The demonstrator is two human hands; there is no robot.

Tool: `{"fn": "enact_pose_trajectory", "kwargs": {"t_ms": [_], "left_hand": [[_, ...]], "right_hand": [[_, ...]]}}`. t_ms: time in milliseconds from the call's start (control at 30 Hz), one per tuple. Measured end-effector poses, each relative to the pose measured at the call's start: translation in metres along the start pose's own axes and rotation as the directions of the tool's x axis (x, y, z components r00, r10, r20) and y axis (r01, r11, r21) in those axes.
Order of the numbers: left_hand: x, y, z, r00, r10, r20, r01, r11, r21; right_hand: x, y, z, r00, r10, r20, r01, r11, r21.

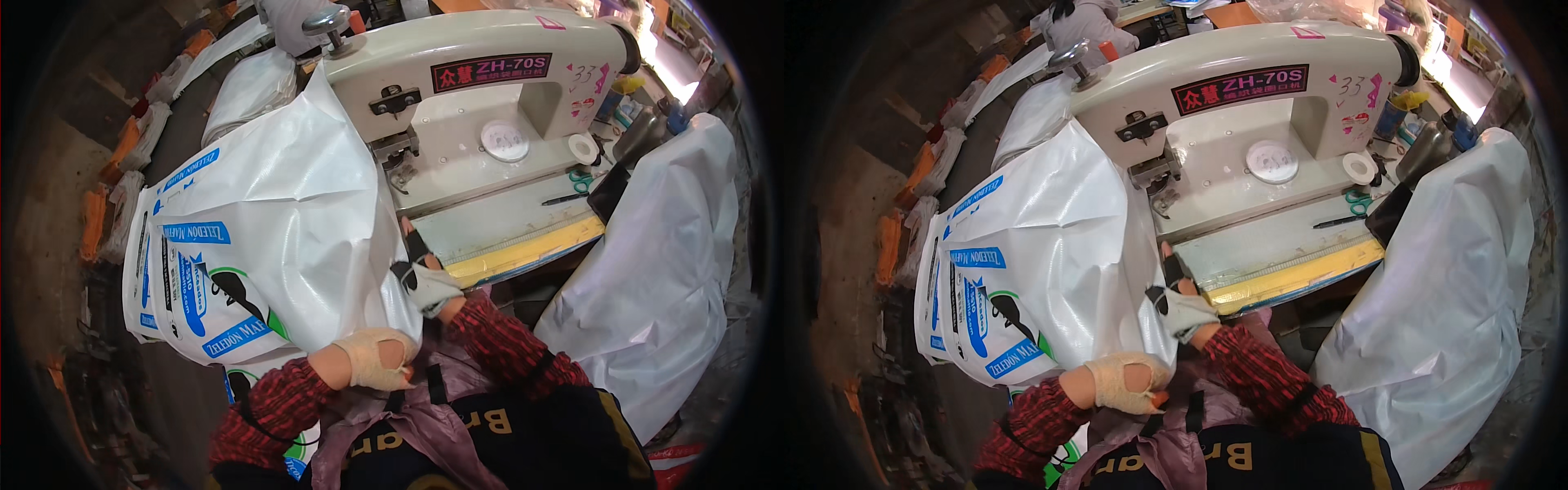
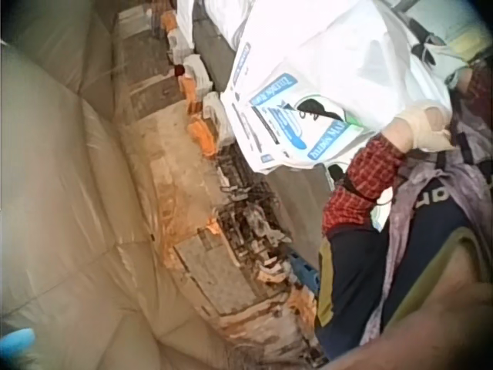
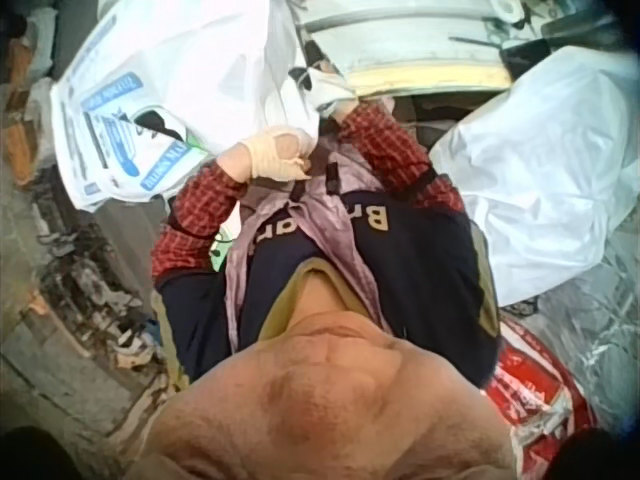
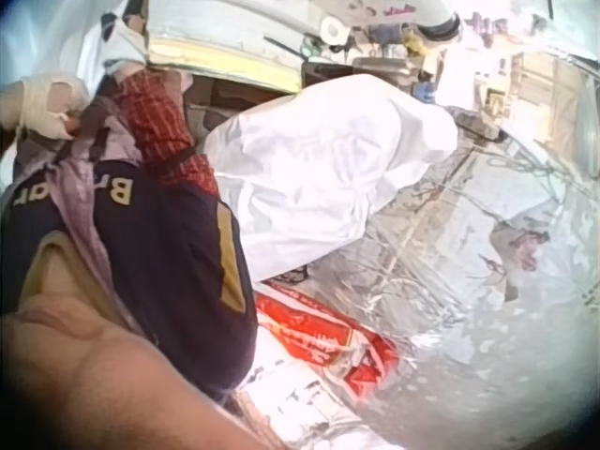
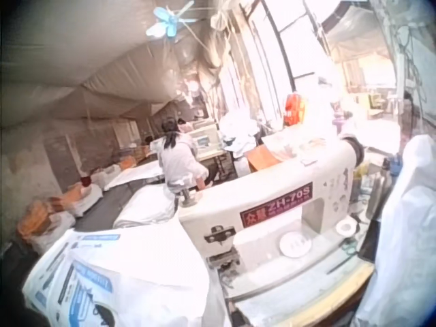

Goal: Sewing the edges of large plastic printed bags using an industrial sewing machine.

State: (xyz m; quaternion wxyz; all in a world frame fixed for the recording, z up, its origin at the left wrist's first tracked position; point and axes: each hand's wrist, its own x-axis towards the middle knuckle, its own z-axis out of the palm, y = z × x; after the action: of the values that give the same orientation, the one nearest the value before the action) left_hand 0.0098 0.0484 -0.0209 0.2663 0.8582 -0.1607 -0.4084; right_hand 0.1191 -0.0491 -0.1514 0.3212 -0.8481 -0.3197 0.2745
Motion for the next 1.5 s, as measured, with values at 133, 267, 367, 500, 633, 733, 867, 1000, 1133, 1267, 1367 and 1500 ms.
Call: {"fn": "enact_pose_trajectory", "kwargs": {"t_ms": [133, 267, 367, 500, 633, 733, 867, 1000, 1133, 1267, 1367, 1500], "left_hand": [[-0.014, 0.020, -0.010, 0.996, 0.088, -0.005, -0.088, 0.994, 0.064], [0.001, 0.029, -0.057, 0.990, 0.038, -0.139, -0.018, 0.990, 0.142], [0.015, -0.029, -0.103, 0.660, 0.229, -0.715, 0.281, 0.808, 0.518], [-0.013, -0.049, -0.097, 0.726, -0.671, -0.150, 0.655, 0.610, 0.446], [-0.039, -0.035, -0.108, 0.698, -0.694, -0.176, 0.662, 0.532, 0.527], [-0.067, 0.025, -0.161, 0.709, -0.654, -0.265, 0.686, 0.550, 0.477], [-0.102, 0.077, -0.143, 0.803, -0.589, -0.089, 0.448, 0.498, 0.742], [-0.066, 0.067, -0.103, 0.903, -0.406, 0.139, 0.177, 0.647, 0.741], [-0.044, 0.042, -0.006, 0.983, 0.003, 0.181, -0.062, 0.945, 0.320], [-0.051, 0.061, -0.023, 0.969, 0.001, 0.246, -0.083, 0.943, 0.322], [-0.073, 0.095, -0.057, 0.953, -0.160, 0.259, 0.028, 0.893, 0.450], [-0.095, 0.113, -0.043, 0.974, -0.160, 0.159, 0.044, 0.826, 0.563]], "right_hand": [[-0.027, -0.021, -0.005, 0.997, 0.032, 0.072, -0.051, 0.961, 0.272], [-0.035, -0.011, -0.010, 0.998, 0.054, 0.017, -0.056, 0.982, 0.180], [-0.044, -0.016, -0.029, 0.988, -0.096, -0.122, 0.112, 0.984, 0.136], [-0.045, -0.024, -0.031, 1.000, -0.017, -0.005, 0.017, 1.000, 0.025], [-0.047, -0.030, -0.019, 0.999, 0.050, 0.018, -0.050, 0.999, 0.010], [-0.065, -0.028, -0.018, 0.998, -0.007, -0.059, 0.004, 0.998, -0.061], [-0.039, -0.043, -0.026, 0.967, 0.099, 0.235, -0.053, 0.979, -0.195], [-0.018, -0.031, -0.020, 0.987, 0.154, 0.042, -0.137, 0.954, -0.266], [-0.015, -0.042, -0.013, 0.998, 0.037, 0.044, -0.021, 0.947, -0.320], [-0.043, -0.017, -0.011, 1.000, 0.018, -0.020, -0.019, 1.000, -0.024], [-0.068, -0.007, -0.011, 0.991, -0.003, -0.135, 0.003, 1.000, 0.006], [-0.064, -0.050, -0.035, 0.994, 0.050, 0.102, -0.043, 0.997, -0.072]]}}
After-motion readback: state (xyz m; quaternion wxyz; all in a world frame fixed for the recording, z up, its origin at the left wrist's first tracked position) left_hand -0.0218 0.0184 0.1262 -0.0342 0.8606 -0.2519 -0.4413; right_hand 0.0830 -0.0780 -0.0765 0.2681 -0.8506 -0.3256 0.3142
